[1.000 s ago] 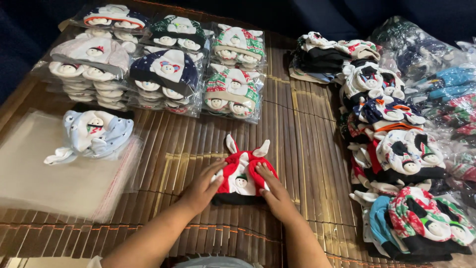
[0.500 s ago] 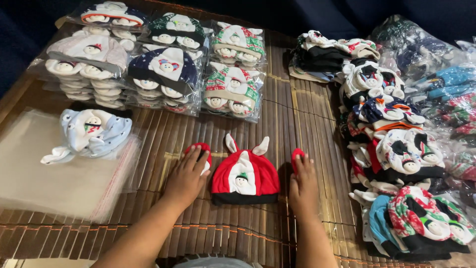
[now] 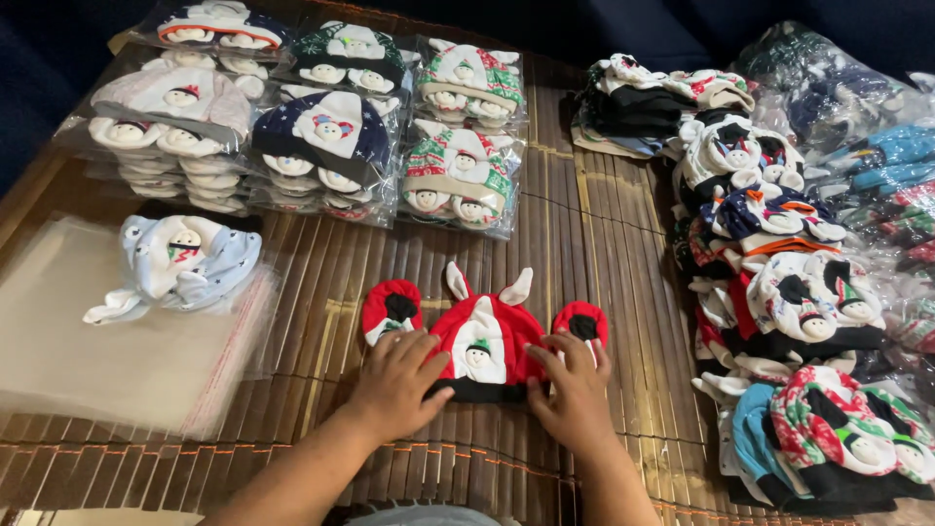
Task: Packaging winter hats into individual plastic bags
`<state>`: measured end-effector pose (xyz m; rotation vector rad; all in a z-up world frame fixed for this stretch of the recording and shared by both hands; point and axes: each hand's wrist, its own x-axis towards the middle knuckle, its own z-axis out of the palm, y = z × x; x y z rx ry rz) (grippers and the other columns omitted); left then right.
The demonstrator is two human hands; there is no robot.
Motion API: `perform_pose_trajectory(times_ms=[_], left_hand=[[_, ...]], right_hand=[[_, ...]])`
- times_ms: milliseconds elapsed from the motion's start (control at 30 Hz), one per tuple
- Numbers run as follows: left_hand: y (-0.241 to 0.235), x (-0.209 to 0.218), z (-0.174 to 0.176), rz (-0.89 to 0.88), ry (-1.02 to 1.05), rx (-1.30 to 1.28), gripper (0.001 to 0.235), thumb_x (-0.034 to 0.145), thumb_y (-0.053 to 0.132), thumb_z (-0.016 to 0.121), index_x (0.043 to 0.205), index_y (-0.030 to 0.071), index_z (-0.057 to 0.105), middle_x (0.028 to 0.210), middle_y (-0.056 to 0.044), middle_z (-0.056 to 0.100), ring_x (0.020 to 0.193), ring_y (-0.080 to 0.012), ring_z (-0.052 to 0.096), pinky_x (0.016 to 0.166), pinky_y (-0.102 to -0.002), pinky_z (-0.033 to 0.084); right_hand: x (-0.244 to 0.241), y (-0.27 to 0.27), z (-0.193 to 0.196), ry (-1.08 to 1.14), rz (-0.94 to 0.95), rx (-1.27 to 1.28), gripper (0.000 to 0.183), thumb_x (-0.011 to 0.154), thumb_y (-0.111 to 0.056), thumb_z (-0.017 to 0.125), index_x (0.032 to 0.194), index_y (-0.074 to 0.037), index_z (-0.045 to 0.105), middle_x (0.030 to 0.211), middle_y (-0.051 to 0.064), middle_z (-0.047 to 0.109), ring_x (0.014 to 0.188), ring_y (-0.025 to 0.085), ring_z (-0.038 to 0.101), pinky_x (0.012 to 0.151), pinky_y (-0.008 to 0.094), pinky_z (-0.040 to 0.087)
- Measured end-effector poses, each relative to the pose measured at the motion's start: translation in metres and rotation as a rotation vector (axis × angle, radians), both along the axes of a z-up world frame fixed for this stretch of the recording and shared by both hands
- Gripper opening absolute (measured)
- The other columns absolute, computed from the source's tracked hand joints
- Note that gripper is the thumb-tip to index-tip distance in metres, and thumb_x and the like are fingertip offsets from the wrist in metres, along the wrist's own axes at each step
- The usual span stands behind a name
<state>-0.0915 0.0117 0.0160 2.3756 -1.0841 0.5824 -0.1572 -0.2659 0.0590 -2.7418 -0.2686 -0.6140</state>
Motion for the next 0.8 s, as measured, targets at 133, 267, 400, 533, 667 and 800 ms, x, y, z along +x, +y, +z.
perform_pose_trajectory(times_ms=[133,267,400,533,667,800], left_hand=[[-0.009,-0.003,0.002,-0.112,0.012,0.089,0.043,0.078,0.039,0.079,0.109,0.013,0.065,0.112,-0.009,0.055,0.100,-0.0288,0.050,0.090,-0.045,0.038],[-0.016,-0.001,0.001,-0.106,0.027,0.061,0.032,0.079,0.026,0.077,0.106,0.014,0.066,0.105,-0.007,0.059,0.096,-0.0273,0.054,0.085,-0.043,0.041],[-0.019,-0.001,0.006,-0.134,0.081,-0.059,0.024,0.085,0.015,0.068,0.108,0.008,0.067,0.104,-0.008,0.061,0.094,-0.0289,0.058,0.084,-0.043,0.047],[-0.026,-0.003,0.019,-0.135,0.145,-0.199,0.030,0.084,0.004,0.064,0.114,0.004,0.064,0.106,-0.011,0.063,0.095,-0.0315,0.061,0.085,-0.043,0.050],[-0.033,0.000,0.020,-0.056,0.034,-0.199,0.019,0.088,0.013,0.067,0.104,0.008,0.058,0.097,-0.011,0.057,0.085,-0.0306,0.055,0.078,-0.044,0.047],[-0.030,0.009,0.020,-0.082,-0.021,-0.056,0.044,0.073,0.015,0.078,0.113,0.014,0.059,0.101,-0.008,0.051,0.092,-0.0285,0.053,0.077,-0.043,0.049]], right_hand=[[-0.007,0.002,-0.019,0.125,0.020,-0.163,0.072,0.068,-0.040,0.085,0.135,-0.030,0.062,0.138,0.004,0.055,0.133,0.026,0.047,0.115,0.056,0.023],[-0.006,0.001,-0.031,0.121,-0.012,-0.179,0.063,0.074,-0.036,0.080,0.134,-0.030,0.066,0.142,0.005,0.055,0.133,0.029,0.048,0.112,0.054,0.029],[-0.008,0.002,-0.027,0.071,0.014,-0.217,0.067,0.071,-0.016,0.072,0.137,-0.027,0.063,0.140,0.004,0.061,0.129,0.027,0.055,0.106,0.048,0.037],[-0.005,0.004,-0.021,0.110,-0.014,-0.193,0.074,0.069,-0.015,0.074,0.141,-0.024,0.059,0.140,0.005,0.060,0.125,0.028,0.057,0.094,0.045,0.046],[-0.007,0.016,-0.003,0.045,0.020,0.114,0.066,0.073,0.001,0.064,0.138,-0.011,0.061,0.128,0.014,0.064,0.108,0.034,0.062,0.093,0.042,0.052],[-0.009,0.017,0.017,0.027,-0.022,0.140,0.051,0.085,-0.002,0.065,0.135,-0.012,0.065,0.125,0.012,0.064,0.108,0.031,0.064,0.091,0.039,0.053]])
